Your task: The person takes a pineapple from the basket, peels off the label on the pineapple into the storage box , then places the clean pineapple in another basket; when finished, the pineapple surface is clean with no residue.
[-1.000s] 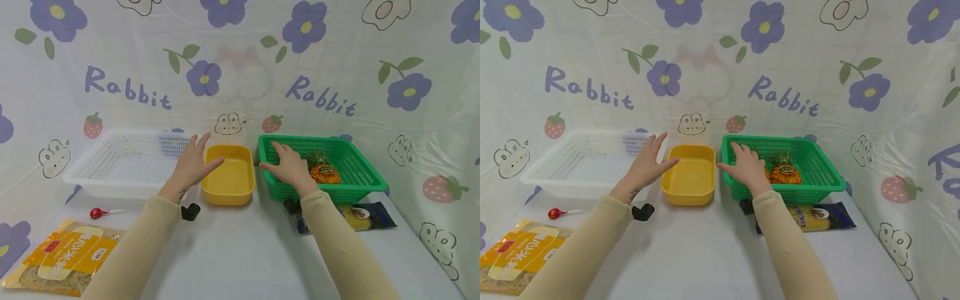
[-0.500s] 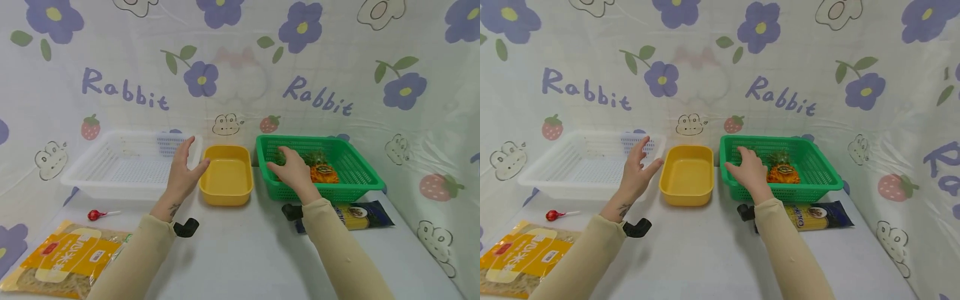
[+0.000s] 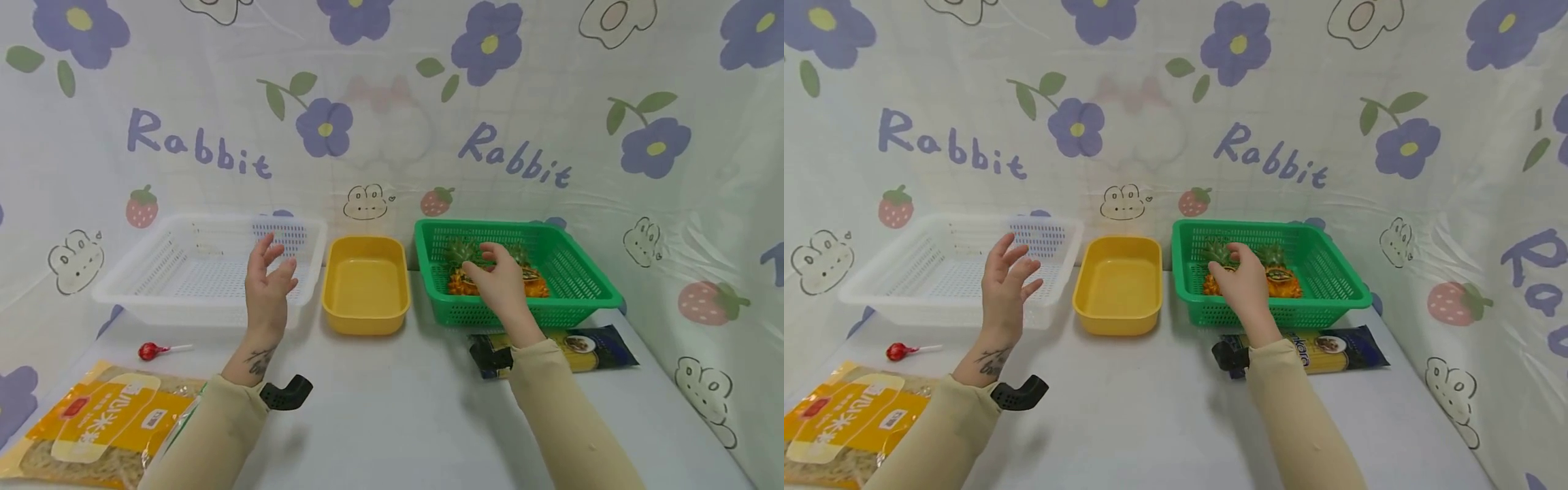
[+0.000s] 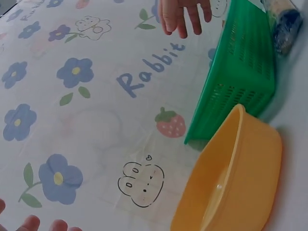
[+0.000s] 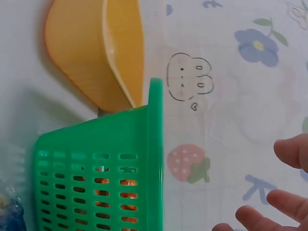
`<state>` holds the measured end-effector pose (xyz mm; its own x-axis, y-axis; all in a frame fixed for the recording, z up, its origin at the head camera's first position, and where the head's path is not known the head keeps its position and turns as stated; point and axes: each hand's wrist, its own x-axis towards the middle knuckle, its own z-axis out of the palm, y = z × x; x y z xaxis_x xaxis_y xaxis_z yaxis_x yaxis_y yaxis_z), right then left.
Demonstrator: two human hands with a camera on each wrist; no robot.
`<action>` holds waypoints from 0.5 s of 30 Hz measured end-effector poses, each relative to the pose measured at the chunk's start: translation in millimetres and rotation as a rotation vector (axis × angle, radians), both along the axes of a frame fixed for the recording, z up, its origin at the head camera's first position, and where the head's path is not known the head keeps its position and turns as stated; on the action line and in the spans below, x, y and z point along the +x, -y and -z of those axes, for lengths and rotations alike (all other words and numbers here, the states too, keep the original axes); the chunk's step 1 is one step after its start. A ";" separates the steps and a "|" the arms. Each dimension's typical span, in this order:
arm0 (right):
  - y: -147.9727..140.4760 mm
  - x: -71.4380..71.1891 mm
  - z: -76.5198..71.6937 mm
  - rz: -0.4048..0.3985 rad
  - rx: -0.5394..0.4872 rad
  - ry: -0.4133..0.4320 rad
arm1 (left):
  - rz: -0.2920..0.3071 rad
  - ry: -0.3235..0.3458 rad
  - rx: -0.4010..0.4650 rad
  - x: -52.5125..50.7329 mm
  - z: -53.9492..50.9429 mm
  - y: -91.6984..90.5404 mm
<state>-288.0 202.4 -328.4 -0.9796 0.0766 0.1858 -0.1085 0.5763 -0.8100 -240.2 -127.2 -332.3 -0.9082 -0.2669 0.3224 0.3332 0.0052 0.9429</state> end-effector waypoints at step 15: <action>-22.7 15.1 6.9 0.060 -0.276 -0.007 | -0.152 0.078 0.740 14.4 11.5 36.4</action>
